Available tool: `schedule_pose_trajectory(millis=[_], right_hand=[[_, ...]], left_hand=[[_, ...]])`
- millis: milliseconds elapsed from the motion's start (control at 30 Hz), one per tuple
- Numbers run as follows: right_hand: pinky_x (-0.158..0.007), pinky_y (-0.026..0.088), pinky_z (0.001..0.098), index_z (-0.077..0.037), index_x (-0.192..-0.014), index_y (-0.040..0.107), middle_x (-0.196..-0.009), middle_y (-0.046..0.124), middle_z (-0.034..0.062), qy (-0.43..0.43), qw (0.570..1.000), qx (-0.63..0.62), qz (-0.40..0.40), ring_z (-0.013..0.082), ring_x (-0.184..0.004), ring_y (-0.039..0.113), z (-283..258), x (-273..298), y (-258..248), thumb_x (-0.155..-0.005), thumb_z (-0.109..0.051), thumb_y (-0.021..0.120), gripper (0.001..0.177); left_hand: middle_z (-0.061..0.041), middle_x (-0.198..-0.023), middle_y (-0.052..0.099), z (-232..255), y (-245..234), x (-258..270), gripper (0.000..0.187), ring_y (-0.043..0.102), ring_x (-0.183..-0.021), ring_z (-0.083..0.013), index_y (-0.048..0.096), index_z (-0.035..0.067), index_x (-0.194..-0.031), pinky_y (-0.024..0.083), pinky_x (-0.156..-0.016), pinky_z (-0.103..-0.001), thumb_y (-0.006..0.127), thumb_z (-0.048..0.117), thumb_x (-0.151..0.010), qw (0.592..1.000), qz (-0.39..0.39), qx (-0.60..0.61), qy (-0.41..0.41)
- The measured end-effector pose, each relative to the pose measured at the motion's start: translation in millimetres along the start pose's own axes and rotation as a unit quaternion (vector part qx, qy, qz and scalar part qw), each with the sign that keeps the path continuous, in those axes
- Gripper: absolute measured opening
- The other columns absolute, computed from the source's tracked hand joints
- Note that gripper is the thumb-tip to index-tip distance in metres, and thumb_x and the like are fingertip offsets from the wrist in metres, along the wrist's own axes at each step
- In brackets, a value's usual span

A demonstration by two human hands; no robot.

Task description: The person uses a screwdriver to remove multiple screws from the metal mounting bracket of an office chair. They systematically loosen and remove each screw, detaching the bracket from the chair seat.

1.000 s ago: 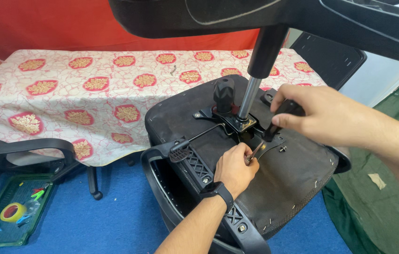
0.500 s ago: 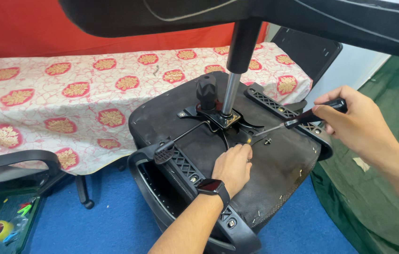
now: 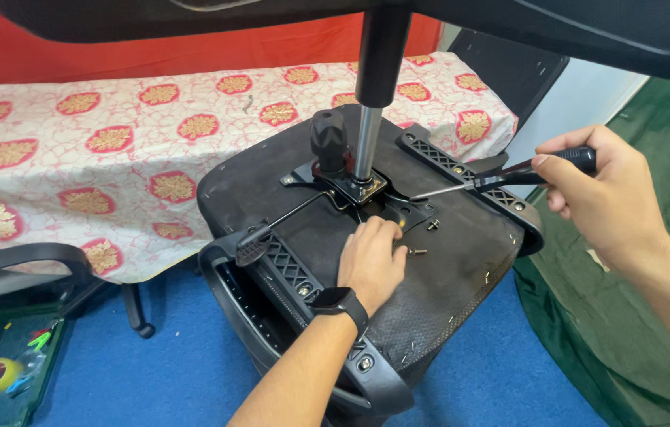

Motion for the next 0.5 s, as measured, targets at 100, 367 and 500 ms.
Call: schedule_pose_trajectory(millis=[100,367,500], right_hand=[[-0.054,0.043,0.0206,-0.002,-0.113,0.06,-0.084,0.062,0.0001,-0.027,0.999,-0.03,-0.015,0.0038,-0.063,0.054,-4,-4,9,-0.099,-0.009,0.068,0.017],[-0.052,0.042,0.0223,-0.002,-0.114,0.059,-0.078,0.059,0.0016,-0.068,0.99,-0.081,-0.09,0.006,-0.062,0.054,-16,-8,44,-0.1,-0.007,0.068,0.017],[-0.051,0.041,0.0225,-0.002,-0.112,0.06,-0.079,0.06,0.0008,-0.086,0.988,-0.067,-0.111,0.0058,-0.061,0.054,-24,-2,55,-0.099,-0.008,0.067,0.017]], left_hand=[[-0.009,-0.096,0.064,-20,-26,2,0.011,0.06,-0.098,-0.0307,0.069,0.008,-0.087,0.046,-0.085,-0.046,0.072,0.018,-0.086,0.995,0.036,-0.077,-0.045],[-0.009,-0.078,0.065,-34,-54,33,0.025,0.062,-0.087,-0.0296,0.068,0.006,-0.066,0.045,-0.084,-0.045,0.069,0.024,-0.083,0.989,-0.009,-0.145,-0.009],[-0.01,-0.069,0.067,-36,-49,34,0.03,0.064,-0.078,-0.0298,0.067,0.004,-0.059,0.046,-0.087,-0.044,0.064,0.025,-0.081,0.99,-0.013,-0.141,-0.026]])
Point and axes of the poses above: each hand's wrist, its own x-axis away from the middle knuckle, its own y-axis out of the palm, z = x × y, the point moved 8 cm from there along -x, towards the middle knuckle
